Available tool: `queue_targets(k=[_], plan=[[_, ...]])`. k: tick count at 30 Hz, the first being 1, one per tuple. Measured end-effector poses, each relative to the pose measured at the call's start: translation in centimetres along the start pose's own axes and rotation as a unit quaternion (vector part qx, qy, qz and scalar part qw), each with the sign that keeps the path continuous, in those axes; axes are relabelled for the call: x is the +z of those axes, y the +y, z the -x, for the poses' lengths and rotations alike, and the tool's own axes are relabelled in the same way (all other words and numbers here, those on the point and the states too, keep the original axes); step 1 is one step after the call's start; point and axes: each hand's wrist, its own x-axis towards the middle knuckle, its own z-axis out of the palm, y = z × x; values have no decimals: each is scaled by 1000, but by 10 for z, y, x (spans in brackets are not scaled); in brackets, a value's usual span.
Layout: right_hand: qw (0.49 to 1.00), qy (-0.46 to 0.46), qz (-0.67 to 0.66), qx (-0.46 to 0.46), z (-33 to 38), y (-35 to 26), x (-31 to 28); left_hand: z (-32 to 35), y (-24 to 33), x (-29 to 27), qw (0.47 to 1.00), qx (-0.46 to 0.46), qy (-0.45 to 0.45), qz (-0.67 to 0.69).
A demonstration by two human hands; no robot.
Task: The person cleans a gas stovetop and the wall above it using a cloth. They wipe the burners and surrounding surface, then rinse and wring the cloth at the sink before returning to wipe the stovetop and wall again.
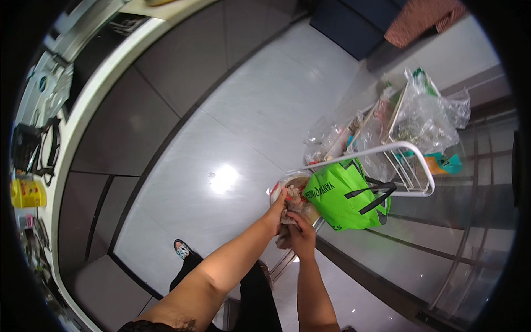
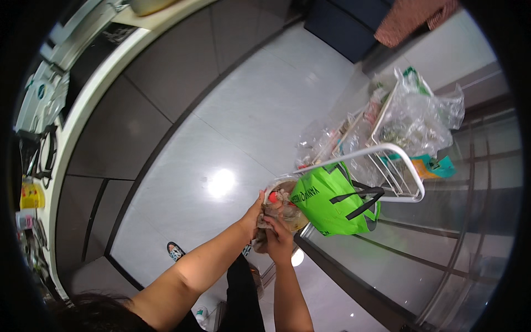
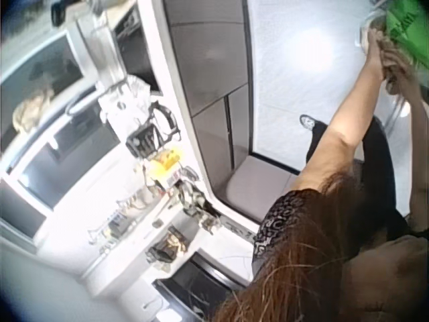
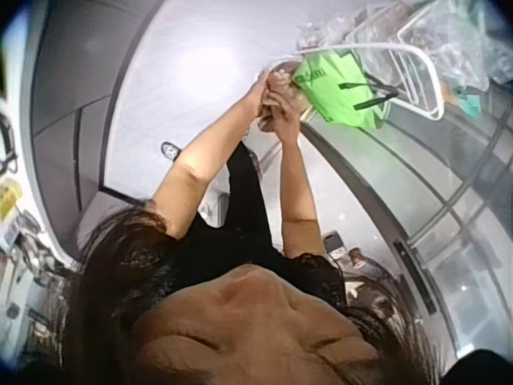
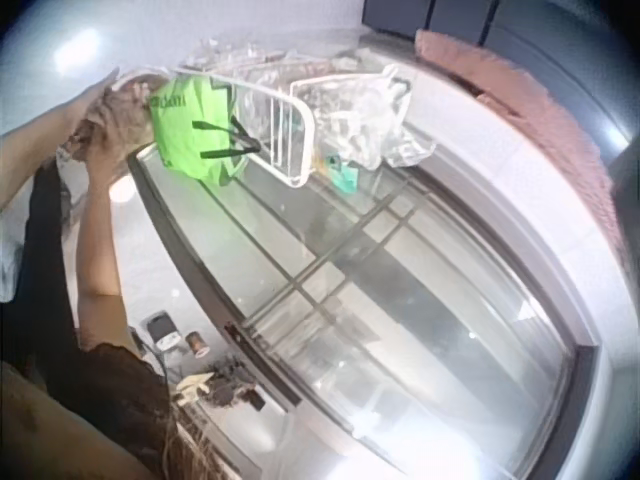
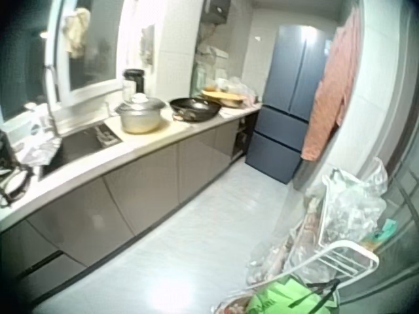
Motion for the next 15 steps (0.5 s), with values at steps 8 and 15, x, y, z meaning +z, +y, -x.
queue_targets(k=[8, 15], plan=[[997, 66, 42, -6, -59, 178, -22, -132, -28, -65, 983, -5, 127, -134], [994, 58, -16, 86, -71, 260, -13, -199, -45, -87, 979, -30, 167, -109]])
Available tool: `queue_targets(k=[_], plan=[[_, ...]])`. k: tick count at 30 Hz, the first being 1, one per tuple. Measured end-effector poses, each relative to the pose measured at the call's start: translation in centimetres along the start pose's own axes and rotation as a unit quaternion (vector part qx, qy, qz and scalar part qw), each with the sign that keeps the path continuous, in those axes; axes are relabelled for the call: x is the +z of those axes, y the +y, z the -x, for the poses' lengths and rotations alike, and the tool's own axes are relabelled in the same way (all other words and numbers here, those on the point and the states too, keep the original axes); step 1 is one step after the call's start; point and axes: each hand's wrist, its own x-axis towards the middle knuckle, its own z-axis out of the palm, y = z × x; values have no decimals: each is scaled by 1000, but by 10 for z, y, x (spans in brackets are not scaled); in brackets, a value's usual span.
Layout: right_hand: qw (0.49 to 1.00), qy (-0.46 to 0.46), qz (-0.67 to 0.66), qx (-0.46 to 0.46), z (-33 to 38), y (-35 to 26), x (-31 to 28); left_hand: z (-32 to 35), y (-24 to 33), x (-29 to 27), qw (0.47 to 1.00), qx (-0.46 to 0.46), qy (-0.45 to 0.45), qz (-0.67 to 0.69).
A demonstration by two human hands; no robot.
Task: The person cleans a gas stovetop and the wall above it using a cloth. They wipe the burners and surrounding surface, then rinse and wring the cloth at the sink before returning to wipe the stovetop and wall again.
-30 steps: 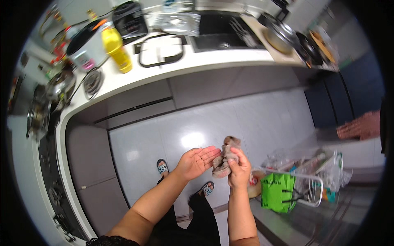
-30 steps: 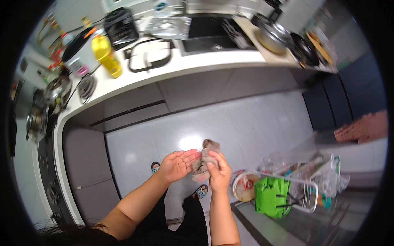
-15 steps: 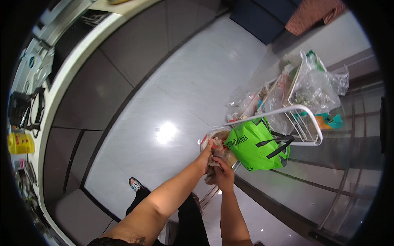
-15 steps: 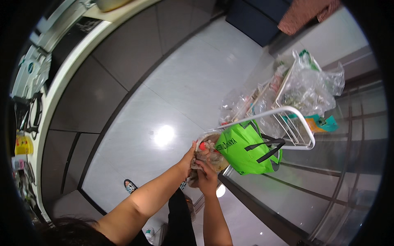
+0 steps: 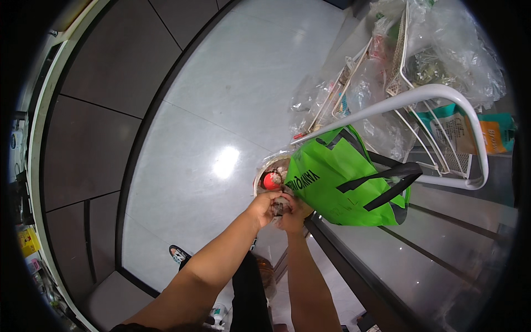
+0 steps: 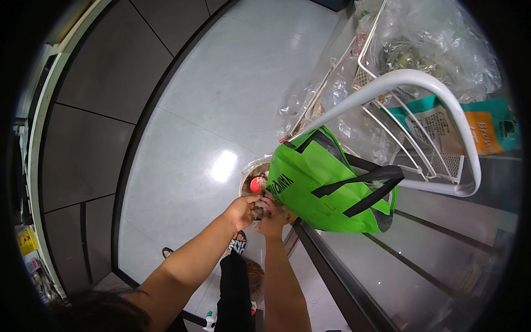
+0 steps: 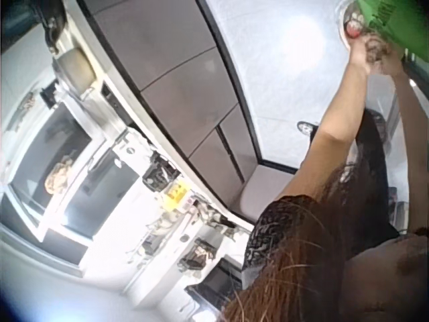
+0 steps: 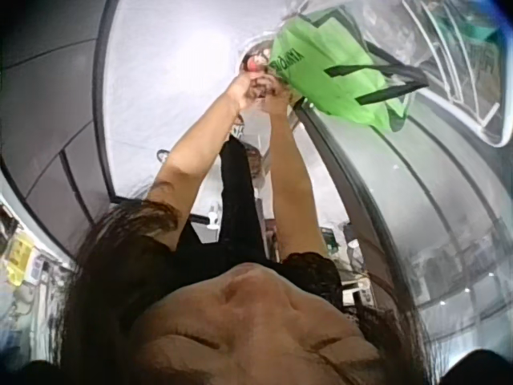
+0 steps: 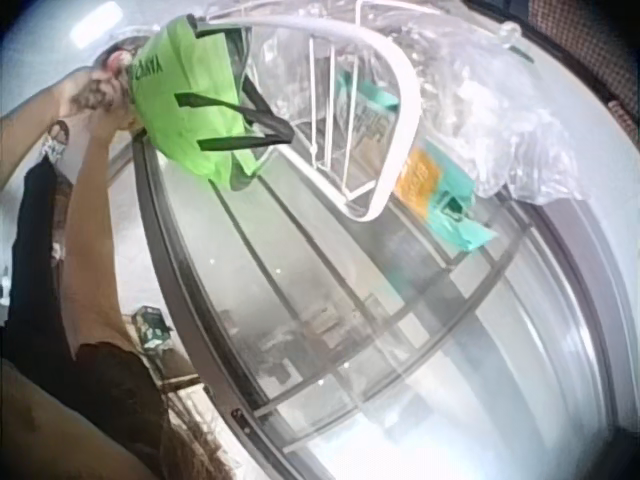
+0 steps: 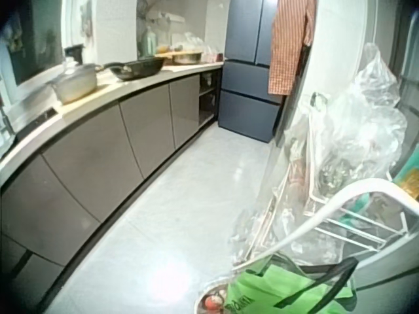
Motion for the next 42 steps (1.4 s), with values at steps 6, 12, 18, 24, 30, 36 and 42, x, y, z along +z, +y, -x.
queue_targets(k=[6, 12, 18, 24, 30, 36, 42], plan=[[997, -38, -18, -66, 21, -68, 9, 9, 13, -23, 999, -36, -13, 35], [999, 27, 24, -4, 14, -68, 0, 60, 14, 4, 999, 39, -31, 16], [985, -30, 39, -166, 30, -213, 2, 145, 56, 17, 955, 31, -250, 158], [951, 68, 248, -168, 28, -305, 38, 264, 130, 32, 982, 55, -162, 74], [925, 22, 266, -269, 37, -390, 99, 350, 189, -15, 965, 80, -247, 38], [953, 36, 136, -270, 44, -519, 230, 487, 299, -129, 953, 223, -199, 42], [902, -161, -3, -401, 82, -684, 422, 607, 400, -227, 878, 427, -179, 119]])
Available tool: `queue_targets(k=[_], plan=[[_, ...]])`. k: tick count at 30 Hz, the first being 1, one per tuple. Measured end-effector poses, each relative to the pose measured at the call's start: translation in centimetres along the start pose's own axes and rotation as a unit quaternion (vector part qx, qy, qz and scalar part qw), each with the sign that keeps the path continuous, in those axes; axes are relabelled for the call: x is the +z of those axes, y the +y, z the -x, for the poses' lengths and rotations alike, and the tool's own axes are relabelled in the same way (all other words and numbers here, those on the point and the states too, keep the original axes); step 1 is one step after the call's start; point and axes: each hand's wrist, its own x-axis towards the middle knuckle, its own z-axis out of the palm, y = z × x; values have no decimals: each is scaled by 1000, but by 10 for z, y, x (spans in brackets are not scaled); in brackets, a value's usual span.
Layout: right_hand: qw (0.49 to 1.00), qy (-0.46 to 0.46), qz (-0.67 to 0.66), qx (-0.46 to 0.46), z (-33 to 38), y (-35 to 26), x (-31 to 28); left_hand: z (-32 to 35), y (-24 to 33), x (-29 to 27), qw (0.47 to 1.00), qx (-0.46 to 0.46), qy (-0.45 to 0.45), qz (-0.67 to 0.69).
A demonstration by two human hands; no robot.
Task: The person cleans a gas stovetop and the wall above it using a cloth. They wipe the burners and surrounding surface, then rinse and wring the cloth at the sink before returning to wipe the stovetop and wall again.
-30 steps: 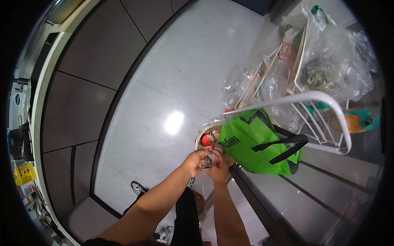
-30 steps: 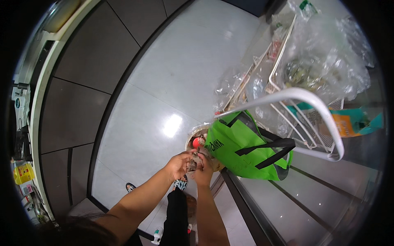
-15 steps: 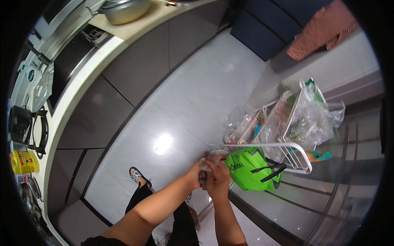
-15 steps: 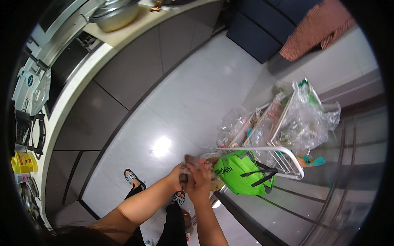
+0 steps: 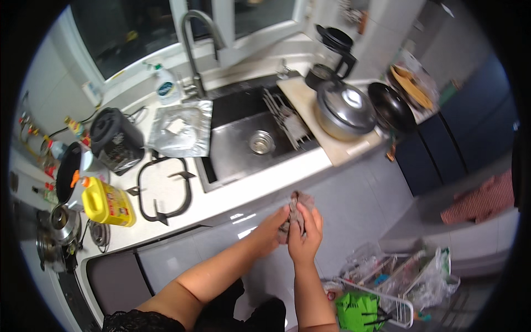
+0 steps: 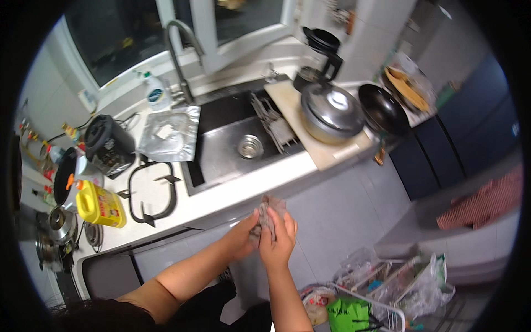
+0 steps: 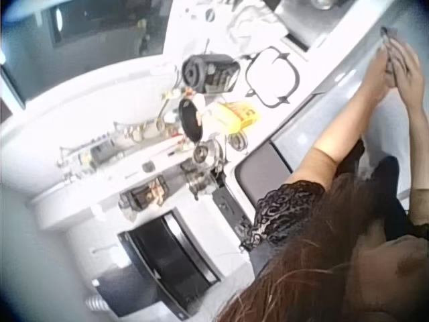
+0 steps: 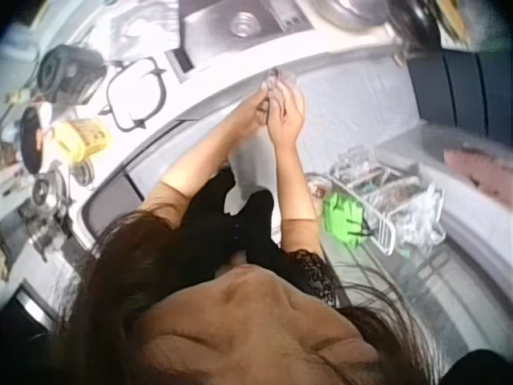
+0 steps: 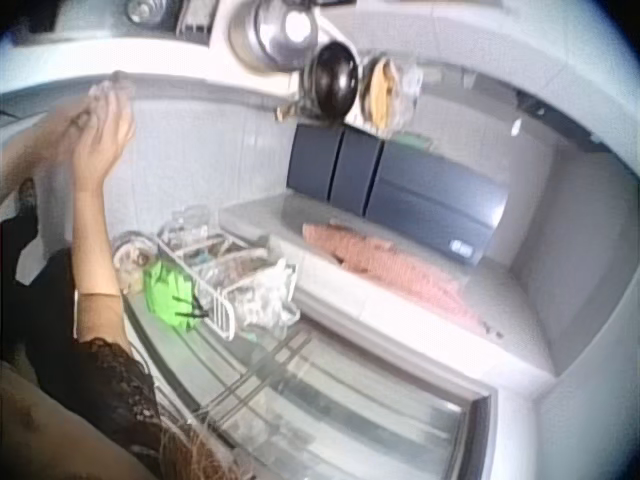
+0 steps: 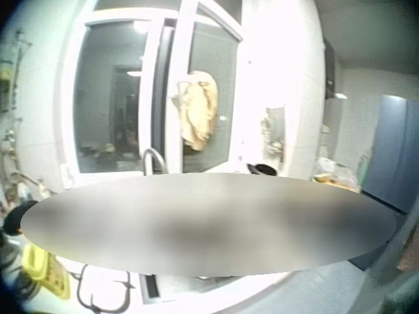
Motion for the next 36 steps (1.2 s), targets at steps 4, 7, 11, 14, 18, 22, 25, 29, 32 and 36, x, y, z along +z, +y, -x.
queue_targets(k=[4, 7, 11, 14, 18, 22, 25, 29, 32, 36], plan=[[944, 7, -275, 180, -71, 0, 79, -10, 97, -52, 971, 80, 209, -80], [824, 17, -459, 333, -110, 39, 130, -7, 158, -108, 917, 177, 356, 31], [785, -57, -504, 357, -163, 67, 171, -39, 195, -107, 911, 174, 358, -106], [791, -167, -473, 350, -184, 65, 222, -88, 183, -101, 907, 195, 342, -149], [848, -241, -346, 322, -226, 107, 274, -118, 193, -124, 798, 189, 434, -372], [833, -237, -332, 374, -260, 142, 307, -111, 237, -142, 799, 242, 515, -195], [826, -259, -285, 412, -282, 151, 317, -106, 299, -140, 548, 221, 554, -586], [820, -297, -272, 407, -285, 133, 331, -125, 375, -191, 234, 142, 547, -791], [829, -309, -285, 370, -285, 125, 340, -130, 414, -232, 131, 21, 528, -839], [812, -300, -311, 392, -287, 122, 354, -123, 446, -233, 92, -88, 492, -861]])
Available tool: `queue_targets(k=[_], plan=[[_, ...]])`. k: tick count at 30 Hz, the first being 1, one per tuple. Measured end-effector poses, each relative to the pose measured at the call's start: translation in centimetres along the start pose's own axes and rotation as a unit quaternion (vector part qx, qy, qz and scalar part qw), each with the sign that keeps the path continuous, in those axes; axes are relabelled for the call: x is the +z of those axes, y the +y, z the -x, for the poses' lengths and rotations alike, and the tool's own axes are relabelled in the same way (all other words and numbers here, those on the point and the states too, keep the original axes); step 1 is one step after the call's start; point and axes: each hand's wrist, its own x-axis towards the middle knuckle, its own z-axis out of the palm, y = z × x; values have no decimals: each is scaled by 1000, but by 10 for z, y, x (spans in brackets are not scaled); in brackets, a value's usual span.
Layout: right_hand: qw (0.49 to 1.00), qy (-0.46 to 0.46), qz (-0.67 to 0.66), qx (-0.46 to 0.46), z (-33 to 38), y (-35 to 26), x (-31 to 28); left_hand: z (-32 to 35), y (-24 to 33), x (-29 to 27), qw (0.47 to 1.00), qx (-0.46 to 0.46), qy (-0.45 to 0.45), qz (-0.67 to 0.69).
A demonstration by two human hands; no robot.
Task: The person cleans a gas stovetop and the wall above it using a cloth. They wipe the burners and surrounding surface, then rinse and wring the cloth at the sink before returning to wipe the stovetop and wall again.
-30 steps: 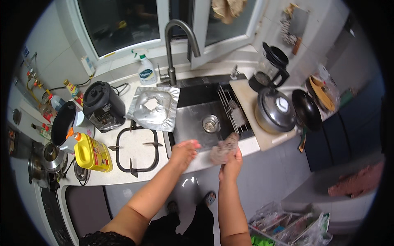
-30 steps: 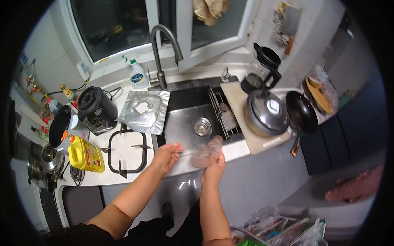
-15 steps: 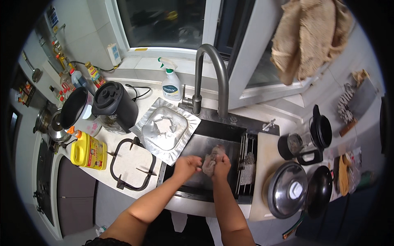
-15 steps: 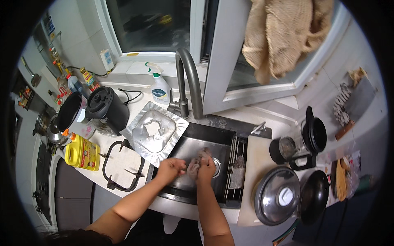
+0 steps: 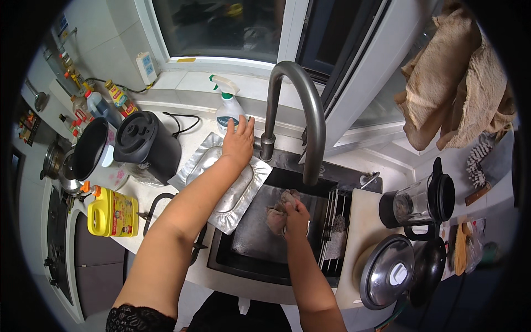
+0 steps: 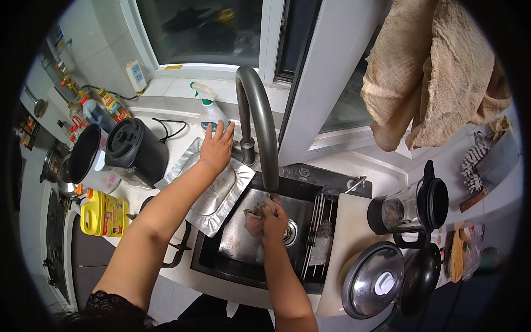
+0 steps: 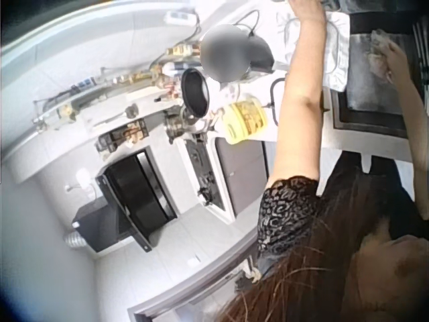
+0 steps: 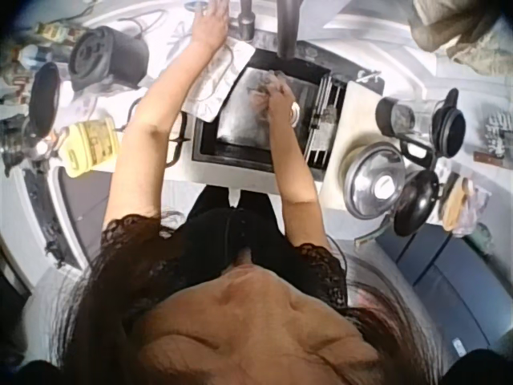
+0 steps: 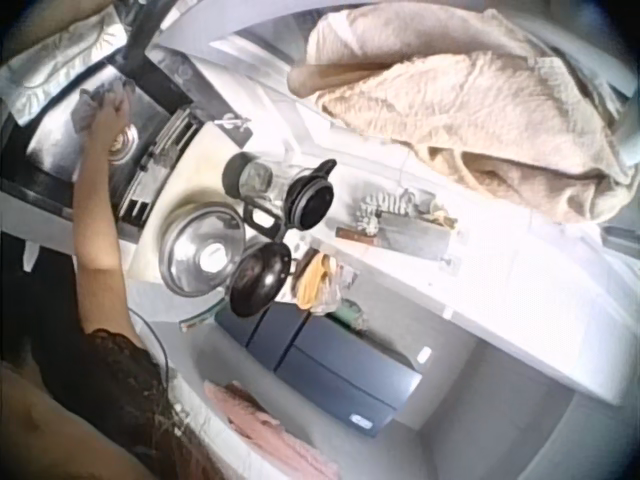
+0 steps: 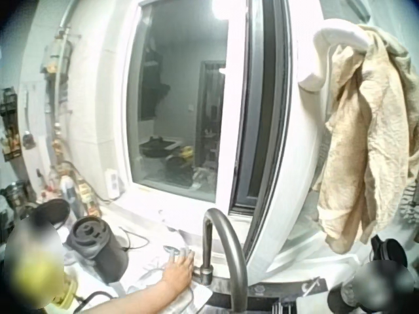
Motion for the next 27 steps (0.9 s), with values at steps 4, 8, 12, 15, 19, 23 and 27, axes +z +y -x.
queue_targets(k=[4, 8, 12, 15, 19, 23, 27], plan=[[999, 38, 21, -6, -1, 2, 12, 1, 0, -6, 999, 4, -42, -15], [998, 56, 9, 2, 10, -8, 21, 5, -3, 5, 998, -25, -50, -7], [995, 89, 50, -13, 9, -8, 19, 22, -1, 4, 994, -57, 43, 84], [988, 122, 82, -56, 7, -11, 10, 51, 44, -38, 952, -53, 85, 288], [991, 91, 85, -43, 10, -6, 2, 107, 107, -48, 672, -100, -192, 708], [992, 49, 102, -46, 7, 1, -15, 133, 146, -16, 228, -271, -273, 895], [964, -38, 219, -148, 18, -6, -19, 148, 167, 37, 132, -319, -221, 912]])
